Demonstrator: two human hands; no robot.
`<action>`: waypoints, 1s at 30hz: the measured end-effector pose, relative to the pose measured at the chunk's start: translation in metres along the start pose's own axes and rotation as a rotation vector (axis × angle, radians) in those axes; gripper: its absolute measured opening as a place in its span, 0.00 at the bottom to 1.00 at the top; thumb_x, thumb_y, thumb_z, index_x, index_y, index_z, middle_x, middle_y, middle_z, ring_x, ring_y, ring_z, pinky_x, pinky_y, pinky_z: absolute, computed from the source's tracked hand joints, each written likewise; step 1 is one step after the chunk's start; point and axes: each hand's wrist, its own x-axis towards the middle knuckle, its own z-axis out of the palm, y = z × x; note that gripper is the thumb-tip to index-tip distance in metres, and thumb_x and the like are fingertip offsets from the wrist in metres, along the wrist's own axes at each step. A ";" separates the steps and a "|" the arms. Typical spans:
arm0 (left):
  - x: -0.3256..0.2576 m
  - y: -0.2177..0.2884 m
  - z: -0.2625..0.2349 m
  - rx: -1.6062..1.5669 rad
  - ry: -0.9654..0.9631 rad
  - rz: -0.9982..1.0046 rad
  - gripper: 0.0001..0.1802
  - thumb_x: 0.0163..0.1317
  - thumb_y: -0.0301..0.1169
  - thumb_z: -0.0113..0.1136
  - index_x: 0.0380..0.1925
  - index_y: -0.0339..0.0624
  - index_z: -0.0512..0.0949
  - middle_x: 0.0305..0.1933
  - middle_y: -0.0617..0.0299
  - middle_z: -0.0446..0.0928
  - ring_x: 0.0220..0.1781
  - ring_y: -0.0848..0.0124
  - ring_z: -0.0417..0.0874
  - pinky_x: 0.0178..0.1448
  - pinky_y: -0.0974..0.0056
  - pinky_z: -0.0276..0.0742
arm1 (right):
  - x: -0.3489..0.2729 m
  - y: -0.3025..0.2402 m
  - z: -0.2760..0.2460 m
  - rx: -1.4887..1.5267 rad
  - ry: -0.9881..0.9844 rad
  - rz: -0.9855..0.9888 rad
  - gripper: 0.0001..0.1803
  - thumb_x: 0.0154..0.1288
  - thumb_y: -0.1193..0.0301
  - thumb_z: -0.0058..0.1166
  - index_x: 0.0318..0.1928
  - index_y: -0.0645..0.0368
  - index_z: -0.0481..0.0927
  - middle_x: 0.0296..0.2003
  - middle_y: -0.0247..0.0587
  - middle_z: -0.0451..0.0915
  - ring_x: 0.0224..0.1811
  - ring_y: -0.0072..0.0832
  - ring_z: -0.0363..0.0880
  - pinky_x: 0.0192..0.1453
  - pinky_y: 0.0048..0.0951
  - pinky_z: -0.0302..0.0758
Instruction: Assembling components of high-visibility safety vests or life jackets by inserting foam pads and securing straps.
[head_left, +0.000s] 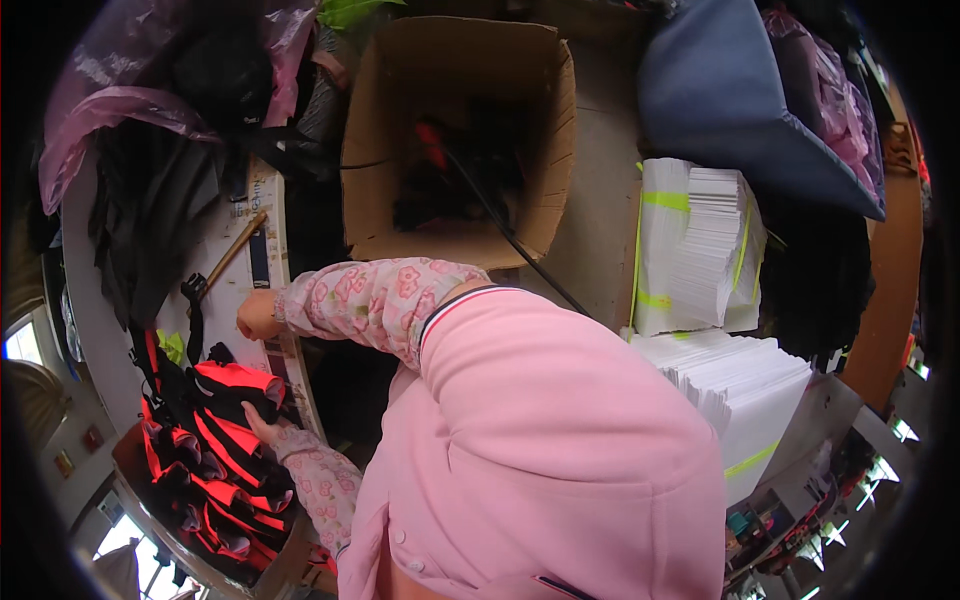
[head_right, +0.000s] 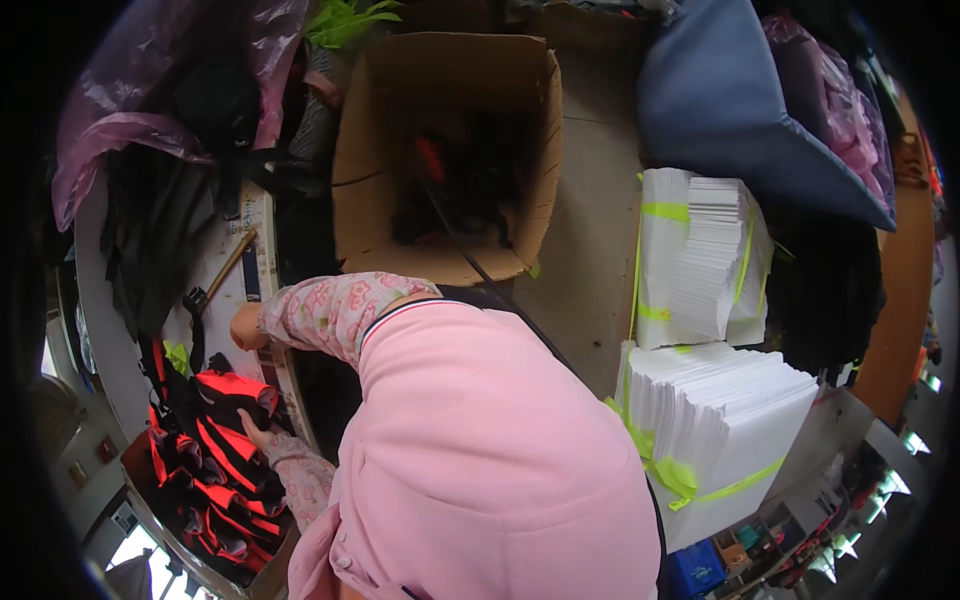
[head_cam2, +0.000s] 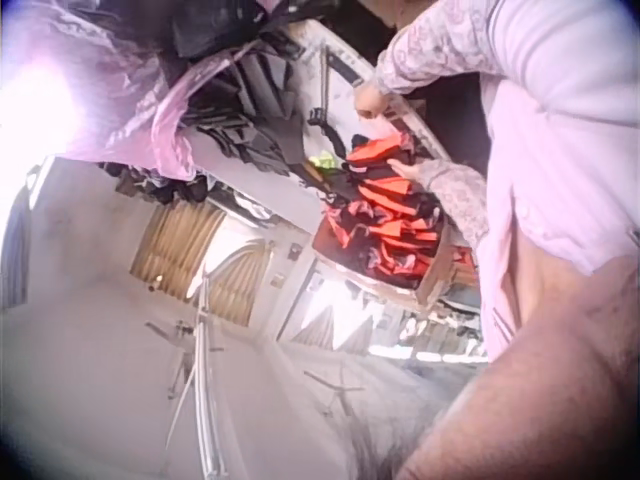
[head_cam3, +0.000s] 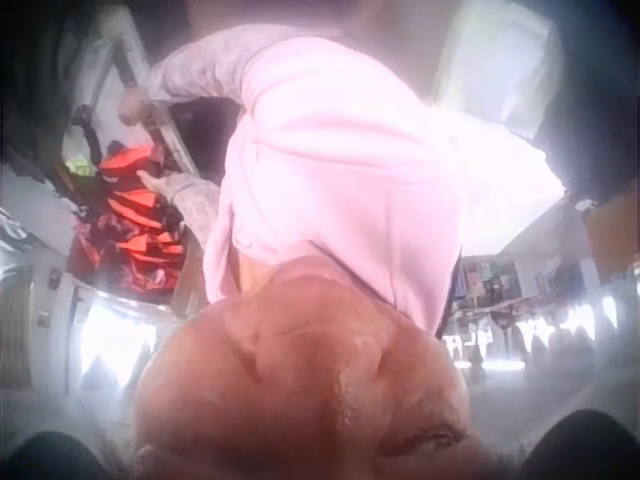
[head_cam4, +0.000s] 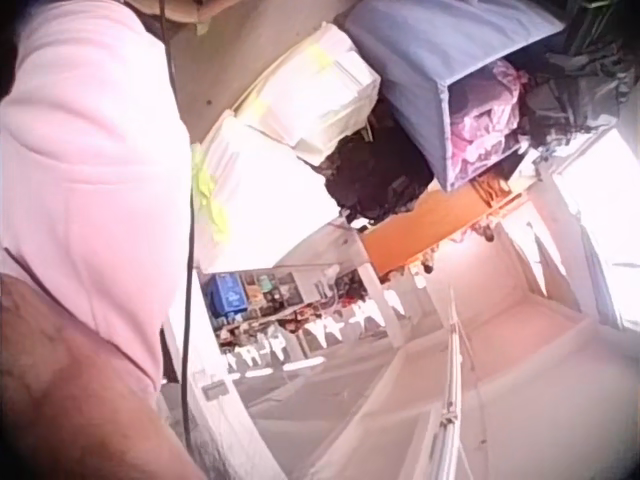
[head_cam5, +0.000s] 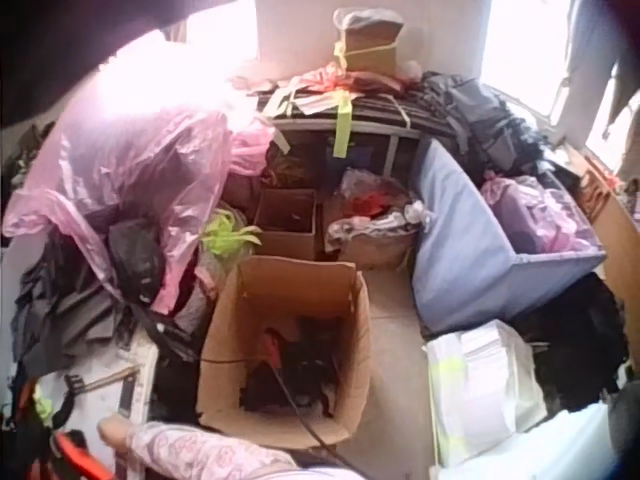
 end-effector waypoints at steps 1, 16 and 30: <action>-0.004 0.001 0.005 0.006 0.004 -0.041 0.25 0.56 0.43 0.60 0.47 0.35 0.72 0.43 0.58 0.75 0.41 0.68 0.76 0.45 0.65 0.71 | 0.000 0.004 0.000 -0.012 -0.012 -0.037 0.09 0.47 0.65 0.57 0.31 0.50 0.83 0.29 0.38 0.81 0.36 0.36 0.79 0.43 0.35 0.73; 0.036 -0.012 -0.035 0.114 0.090 -0.438 0.26 0.44 0.59 0.64 0.24 0.47 0.75 0.14 0.68 0.65 0.14 0.74 0.61 0.20 0.70 0.55 | -0.011 0.005 0.005 -0.030 0.071 -0.060 0.09 0.45 0.69 0.53 0.30 0.47 0.82 0.28 0.34 0.81 0.37 0.32 0.79 0.45 0.35 0.69; 0.003 -0.020 0.029 0.018 0.317 0.157 0.17 0.56 0.47 0.59 0.30 0.43 0.79 0.23 0.70 0.74 0.26 0.78 0.71 0.29 0.69 0.65 | -0.033 0.006 -0.019 0.135 0.074 -0.164 0.06 0.58 0.75 0.52 0.35 0.61 0.79 0.29 0.43 0.80 0.32 0.30 0.79 0.38 0.26 0.73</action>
